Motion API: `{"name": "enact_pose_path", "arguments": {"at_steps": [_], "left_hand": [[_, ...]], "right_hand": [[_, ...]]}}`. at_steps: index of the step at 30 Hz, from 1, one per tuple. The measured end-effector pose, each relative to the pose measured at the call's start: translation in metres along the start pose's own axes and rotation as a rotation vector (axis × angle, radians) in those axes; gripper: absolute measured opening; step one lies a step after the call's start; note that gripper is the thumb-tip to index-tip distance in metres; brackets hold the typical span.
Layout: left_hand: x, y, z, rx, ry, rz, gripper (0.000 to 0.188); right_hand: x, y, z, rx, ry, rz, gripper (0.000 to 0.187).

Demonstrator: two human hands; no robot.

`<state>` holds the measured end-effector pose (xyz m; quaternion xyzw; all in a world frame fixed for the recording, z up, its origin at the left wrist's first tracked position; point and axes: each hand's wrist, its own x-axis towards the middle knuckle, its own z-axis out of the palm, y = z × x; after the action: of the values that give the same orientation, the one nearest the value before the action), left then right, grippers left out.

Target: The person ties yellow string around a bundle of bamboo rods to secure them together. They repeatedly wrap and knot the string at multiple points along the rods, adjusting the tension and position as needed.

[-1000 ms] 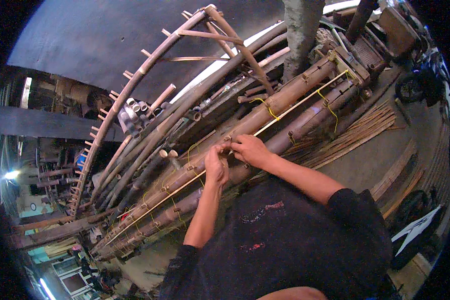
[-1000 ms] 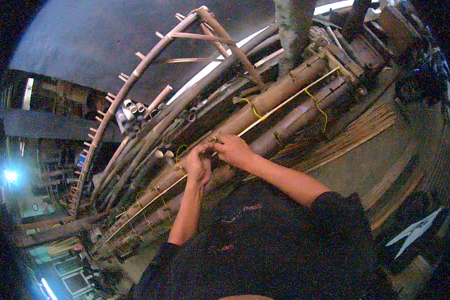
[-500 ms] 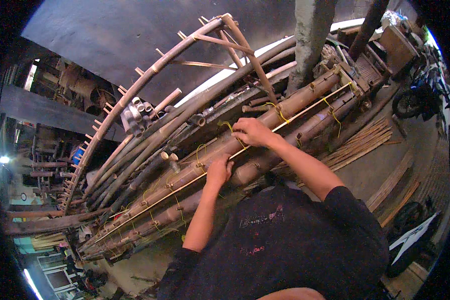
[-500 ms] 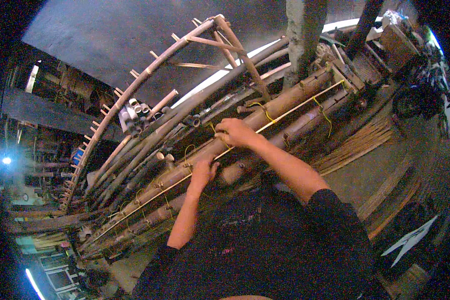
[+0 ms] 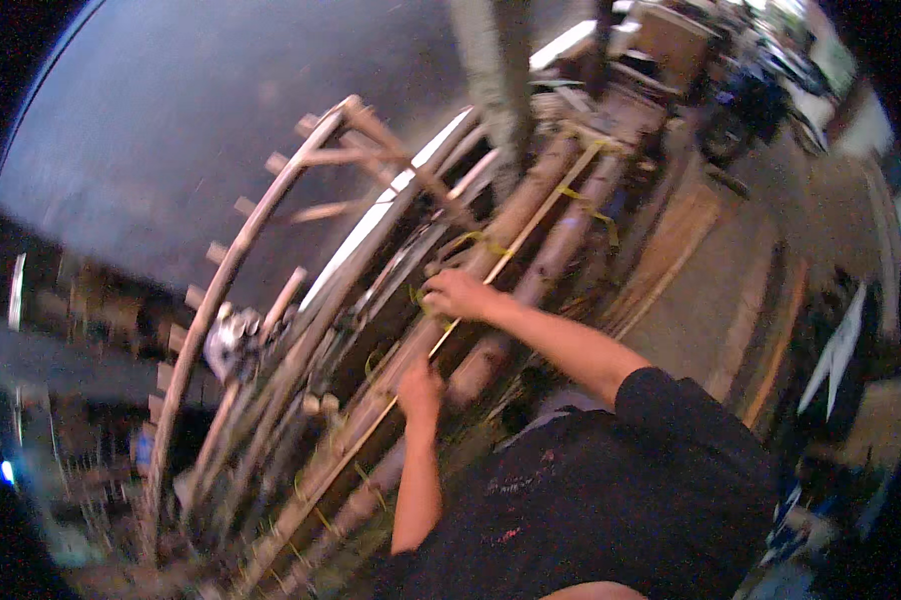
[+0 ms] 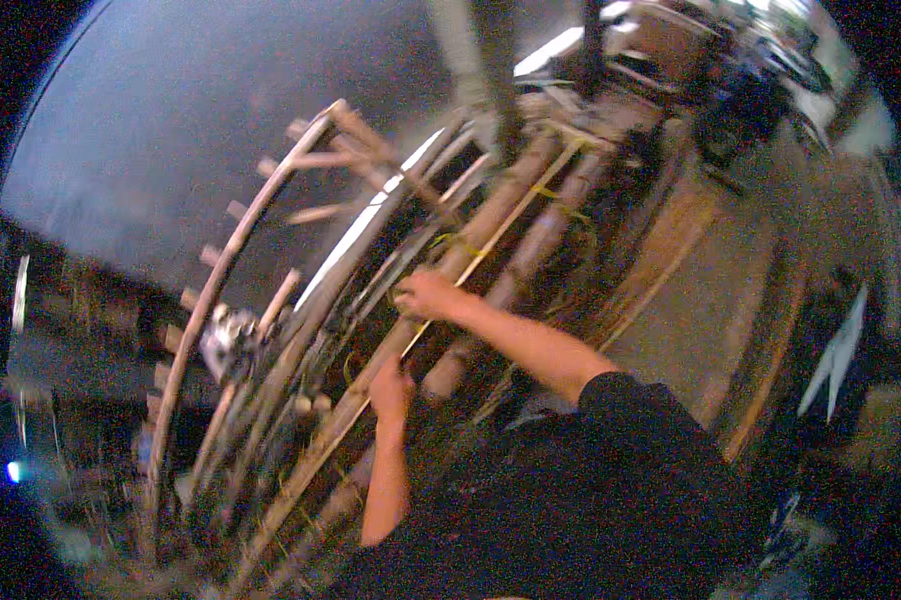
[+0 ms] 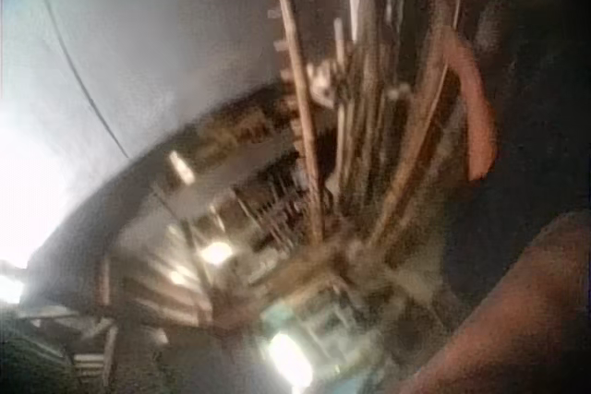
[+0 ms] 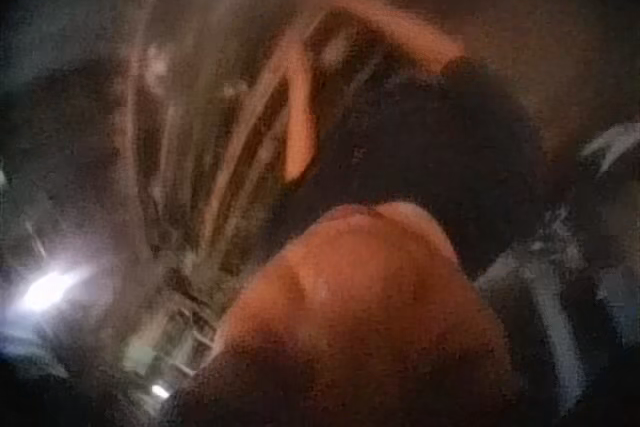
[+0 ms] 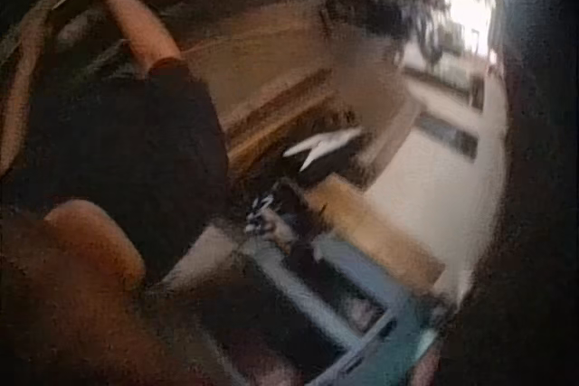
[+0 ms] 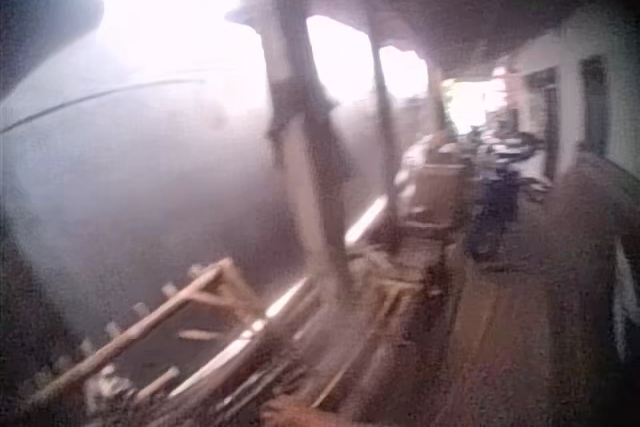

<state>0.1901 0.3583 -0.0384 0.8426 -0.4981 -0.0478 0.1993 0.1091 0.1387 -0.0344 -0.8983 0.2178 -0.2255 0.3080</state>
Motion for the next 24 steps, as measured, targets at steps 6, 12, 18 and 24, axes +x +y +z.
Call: {"name": "enact_pose_path", "arguments": {"at_steps": [6,12,18,24], "left_hand": [[0.018,-0.019,-0.004,-0.095,-0.005,0.236,0.037],[0.075,0.038,-0.029,0.189,-0.149,0.156,0.034],[0.128,0.238,0.010,-0.288,-0.286,0.442,0.032],[0.059,0.522,0.102,-0.504,-0.591,1.035,0.030]], "right_hand": [[-0.123,-0.012,-0.085,0.155,0.235,0.170,0.034],[-0.328,0.051,-0.133,0.163,0.439,0.756,0.033],[-0.455,0.075,-0.137,0.085,0.708,0.891,0.026],[-0.584,0.079,-0.192,0.124,0.524,0.964,0.028]]}}
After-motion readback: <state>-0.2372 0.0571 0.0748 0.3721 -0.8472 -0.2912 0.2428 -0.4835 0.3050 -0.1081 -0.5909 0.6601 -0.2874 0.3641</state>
